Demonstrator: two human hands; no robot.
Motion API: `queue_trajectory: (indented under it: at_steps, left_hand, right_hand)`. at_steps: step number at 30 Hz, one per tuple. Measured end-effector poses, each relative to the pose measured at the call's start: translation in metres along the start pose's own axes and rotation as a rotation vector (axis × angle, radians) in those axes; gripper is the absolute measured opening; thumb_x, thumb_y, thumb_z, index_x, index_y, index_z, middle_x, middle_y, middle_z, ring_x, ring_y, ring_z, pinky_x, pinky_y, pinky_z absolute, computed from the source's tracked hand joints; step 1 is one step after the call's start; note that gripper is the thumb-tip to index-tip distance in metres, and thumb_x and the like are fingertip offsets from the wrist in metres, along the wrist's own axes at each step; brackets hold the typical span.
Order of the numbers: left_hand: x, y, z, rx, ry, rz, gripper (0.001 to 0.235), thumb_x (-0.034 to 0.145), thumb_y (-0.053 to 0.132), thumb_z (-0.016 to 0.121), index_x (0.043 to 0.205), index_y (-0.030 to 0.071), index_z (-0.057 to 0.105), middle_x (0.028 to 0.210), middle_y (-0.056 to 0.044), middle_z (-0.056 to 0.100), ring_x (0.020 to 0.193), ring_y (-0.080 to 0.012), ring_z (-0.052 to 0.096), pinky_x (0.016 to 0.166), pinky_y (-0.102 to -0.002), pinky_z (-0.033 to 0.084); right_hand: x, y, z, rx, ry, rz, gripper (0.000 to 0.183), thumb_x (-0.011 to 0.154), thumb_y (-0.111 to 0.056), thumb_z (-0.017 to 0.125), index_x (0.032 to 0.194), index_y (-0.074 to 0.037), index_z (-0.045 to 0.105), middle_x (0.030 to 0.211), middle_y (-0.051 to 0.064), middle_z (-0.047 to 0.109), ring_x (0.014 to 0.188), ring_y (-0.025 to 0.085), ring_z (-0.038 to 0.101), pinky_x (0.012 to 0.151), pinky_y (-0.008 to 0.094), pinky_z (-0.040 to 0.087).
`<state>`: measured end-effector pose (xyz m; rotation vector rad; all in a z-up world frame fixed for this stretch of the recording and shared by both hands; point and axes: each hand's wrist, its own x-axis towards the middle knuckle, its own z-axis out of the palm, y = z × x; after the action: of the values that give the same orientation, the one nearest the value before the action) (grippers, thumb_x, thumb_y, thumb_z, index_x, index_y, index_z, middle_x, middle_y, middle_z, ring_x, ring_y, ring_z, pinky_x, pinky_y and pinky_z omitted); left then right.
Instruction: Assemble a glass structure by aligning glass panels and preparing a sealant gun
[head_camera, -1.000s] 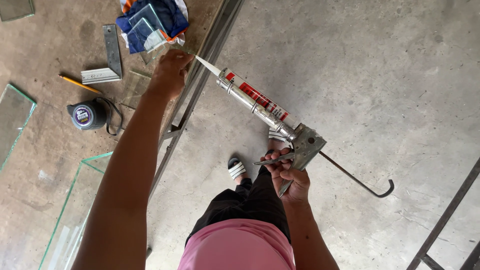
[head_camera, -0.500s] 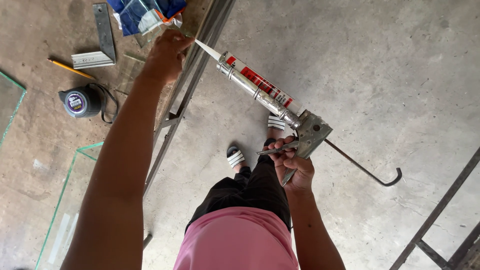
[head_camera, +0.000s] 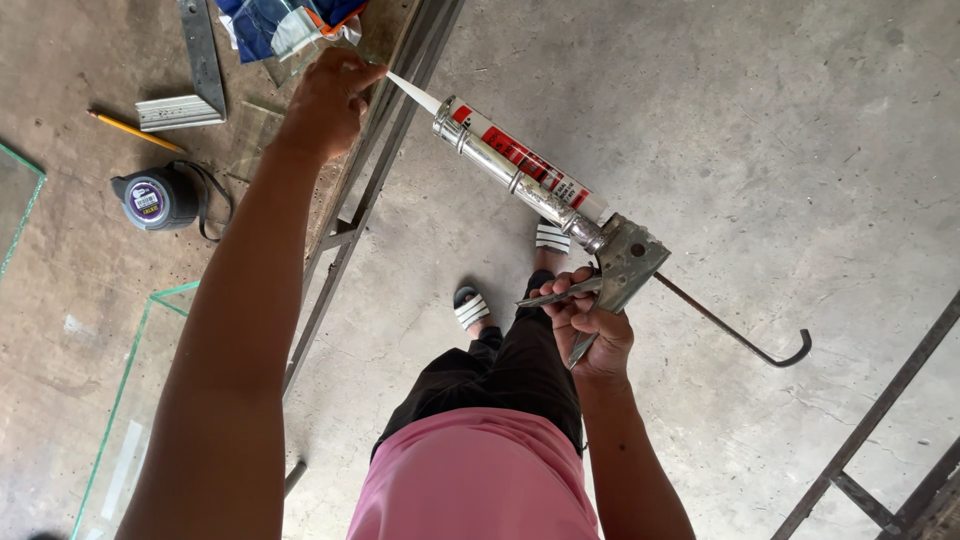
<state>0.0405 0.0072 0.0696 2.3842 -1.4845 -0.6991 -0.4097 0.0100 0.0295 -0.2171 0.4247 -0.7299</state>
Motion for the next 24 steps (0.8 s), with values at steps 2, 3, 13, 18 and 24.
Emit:
queue_trajectory:
  at_steps: [2, 3, 13, 18, 24]
  left_hand:
    - [-0.001, 0.004, -0.003, -0.055, -0.012, -0.034, 0.053, 0.097, -0.009, 0.057, 0.146, 0.012, 0.061, 0.145, -0.005, 0.045, 0.133, -0.0308, 0.040, 0.103, -0.043, 0.041]
    - [-0.001, 0.003, -0.002, -0.056, -0.014, -0.034, 0.053, 0.097, -0.009, 0.057, 0.146, 0.012, 0.061, 0.145, -0.005, 0.045, 0.133, -0.0308, 0.040, 0.103, -0.043, 0.041]
    - [0.003, -0.007, 0.004, -0.001, 0.014, 0.015, 0.051, 0.098, -0.008, 0.058, 0.145, 0.012, 0.063, 0.142, -0.006, 0.047, 0.130, -0.0300, 0.044, 0.106, -0.042, 0.043]
    - [0.000, -0.014, 0.009, -0.039, 0.064, 0.072, 0.046, 0.099, -0.008, 0.060, 0.141, 0.010, 0.066, 0.139, -0.006, 0.049, 0.128, -0.0301, 0.043, 0.106, -0.038, 0.043]
    - [-0.002, -0.012, 0.006, -0.050, 0.046, 0.056, 0.046, 0.100, -0.007, 0.059, 0.142, 0.010, 0.065, 0.137, -0.004, 0.048, 0.129, -0.0279, 0.043, 0.106, -0.039, 0.041]
  right_hand:
    - [-0.001, 0.000, -0.001, -0.007, -0.030, 0.002, 0.054, 0.069, 0.003, 0.054, 0.123, -0.007, 0.060, 0.111, 0.014, 0.066, 0.116, 0.030, 0.061, 0.116, 0.054, 0.041]
    - [-0.001, 0.000, 0.001, -0.007, -0.028, 0.002, 0.054, 0.069, 0.003, 0.054, 0.123, -0.007, 0.060, 0.111, 0.014, 0.066, 0.116, 0.030, 0.061, 0.116, 0.054, 0.041]
    - [-0.001, 0.000, 0.002, -0.007, -0.009, -0.011, 0.053, 0.069, 0.002, 0.056, 0.122, -0.005, 0.059, 0.108, 0.015, 0.066, 0.116, 0.036, 0.060, 0.113, 0.050, 0.045]
    - [-0.001, 0.000, 0.003, -0.008, 0.026, -0.008, 0.055, 0.067, 0.003, 0.055, 0.121, -0.005, 0.060, 0.105, 0.015, 0.066, 0.114, 0.036, 0.060, 0.109, 0.048, 0.048]
    - [-0.001, 0.001, 0.004, -0.011, 0.045, -0.006, 0.054, 0.065, 0.001, 0.054, 0.118, -0.006, 0.061, 0.103, 0.014, 0.066, 0.112, 0.036, 0.060, 0.108, 0.049, 0.046]
